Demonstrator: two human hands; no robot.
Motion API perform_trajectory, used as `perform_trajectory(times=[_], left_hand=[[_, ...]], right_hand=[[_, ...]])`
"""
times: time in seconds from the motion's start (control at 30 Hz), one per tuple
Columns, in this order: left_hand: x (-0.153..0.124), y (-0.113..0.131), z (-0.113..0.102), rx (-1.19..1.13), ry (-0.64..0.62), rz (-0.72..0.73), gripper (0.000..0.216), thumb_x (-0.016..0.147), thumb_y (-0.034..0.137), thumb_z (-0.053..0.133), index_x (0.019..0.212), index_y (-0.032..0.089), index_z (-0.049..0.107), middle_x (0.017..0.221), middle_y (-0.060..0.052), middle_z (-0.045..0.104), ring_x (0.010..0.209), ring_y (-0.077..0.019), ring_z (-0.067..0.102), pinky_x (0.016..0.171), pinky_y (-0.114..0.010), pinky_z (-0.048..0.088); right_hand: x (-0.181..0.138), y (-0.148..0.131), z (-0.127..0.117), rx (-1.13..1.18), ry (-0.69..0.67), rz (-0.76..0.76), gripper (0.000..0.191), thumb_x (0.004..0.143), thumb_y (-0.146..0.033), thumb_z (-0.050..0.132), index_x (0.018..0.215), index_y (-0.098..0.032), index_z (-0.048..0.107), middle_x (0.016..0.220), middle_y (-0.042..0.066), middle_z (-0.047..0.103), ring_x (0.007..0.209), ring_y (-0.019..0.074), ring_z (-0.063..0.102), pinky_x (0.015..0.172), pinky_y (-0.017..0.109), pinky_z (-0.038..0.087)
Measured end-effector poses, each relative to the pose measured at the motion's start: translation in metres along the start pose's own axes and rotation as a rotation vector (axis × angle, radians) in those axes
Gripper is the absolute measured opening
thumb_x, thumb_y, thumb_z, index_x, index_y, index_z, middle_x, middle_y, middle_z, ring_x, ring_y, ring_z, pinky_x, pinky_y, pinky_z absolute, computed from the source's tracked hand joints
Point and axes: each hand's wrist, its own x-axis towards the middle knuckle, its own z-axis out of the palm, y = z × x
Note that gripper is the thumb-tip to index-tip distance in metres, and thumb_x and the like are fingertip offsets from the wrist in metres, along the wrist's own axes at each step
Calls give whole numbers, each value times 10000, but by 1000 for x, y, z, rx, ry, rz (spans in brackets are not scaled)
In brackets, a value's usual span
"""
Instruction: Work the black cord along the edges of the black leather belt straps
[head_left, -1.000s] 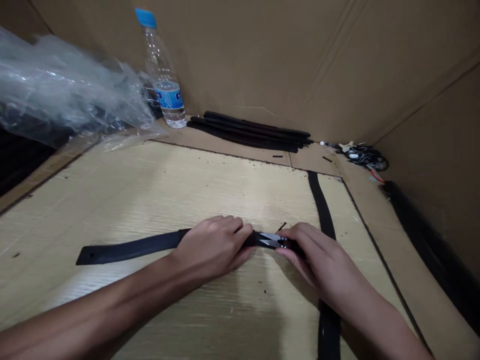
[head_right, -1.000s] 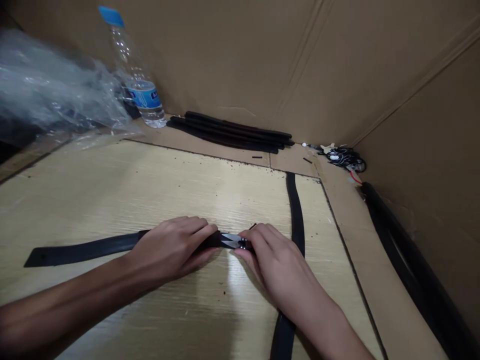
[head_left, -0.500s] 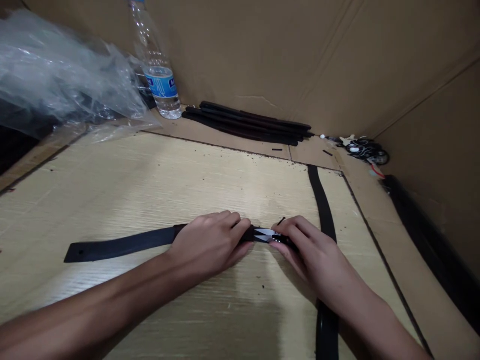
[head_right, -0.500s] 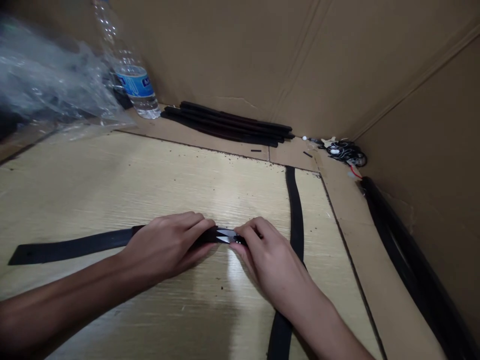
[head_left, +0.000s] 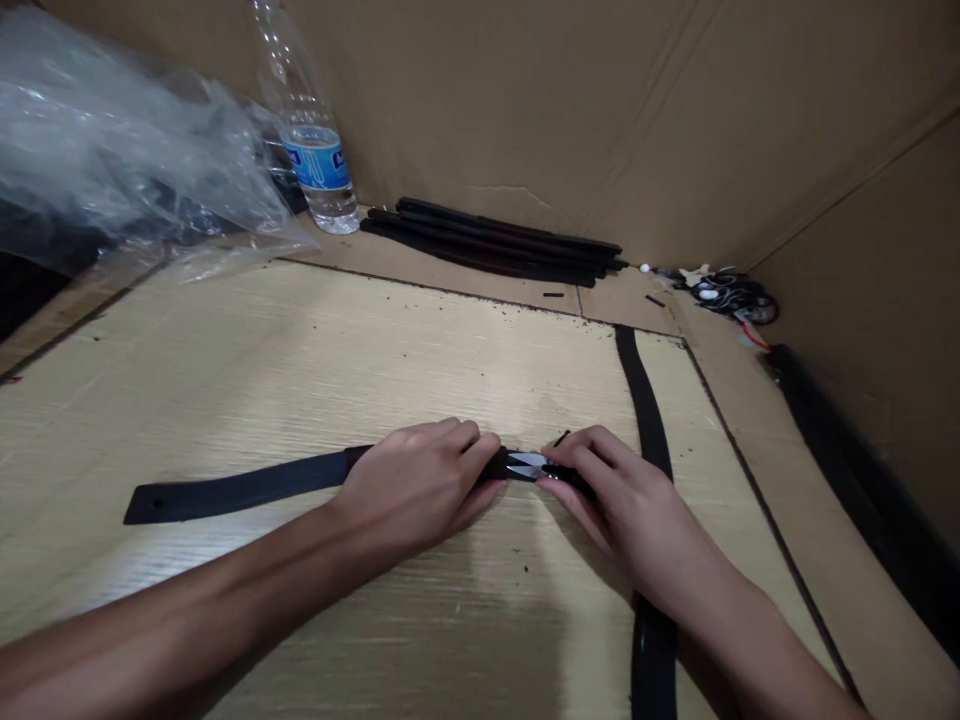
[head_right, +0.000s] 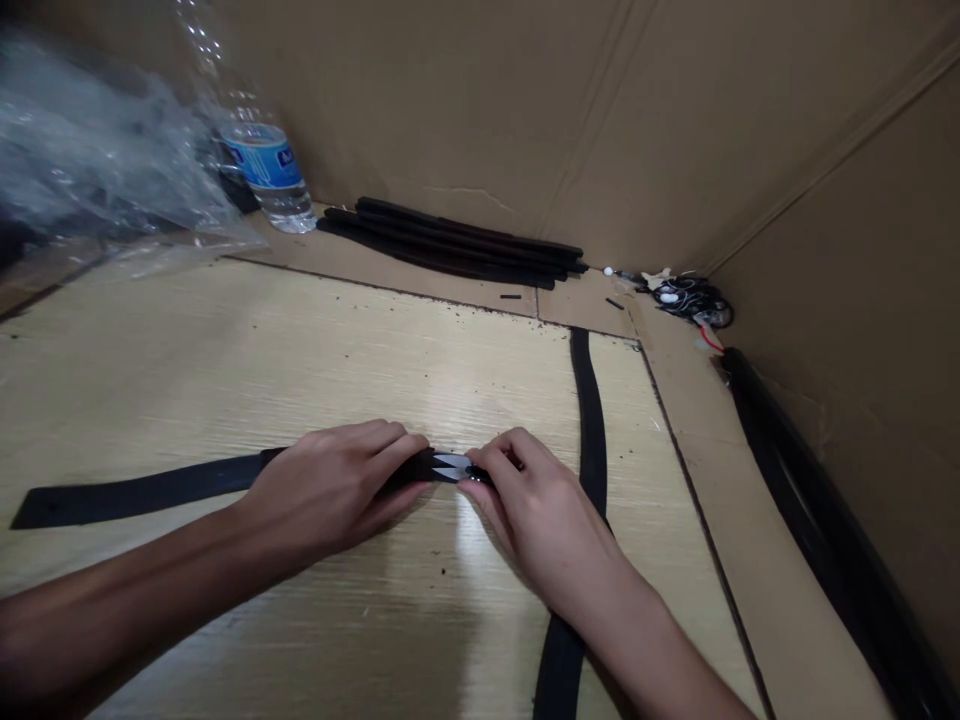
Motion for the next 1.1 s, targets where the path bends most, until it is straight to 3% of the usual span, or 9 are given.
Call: perform_trajectory(times=[0.67, 1.1], left_hand=[[0, 0, -2, -48, -15, 2, 257, 912, 392, 452, 996, 189, 587, 905, -55, 652, 821, -212, 615, 673, -317, 487], [-1, -2, 3, -68, 11, -16, 290, 906, 413, 460, 1018, 177, 586, 913, -64, 661, 850, -230, 627, 692, -341, 494]], right_hand=[[2, -1, 9, 105, 96, 57, 171, 908, -231, 539, 1022, -165, 647, 922, 79, 592, 806, 178, 637, 741, 346, 576], [5, -7, 20, 3, 99, -15, 119, 917, -165, 461, 997, -153, 548, 954, 110, 546, 844, 202, 597, 717, 359, 565]])
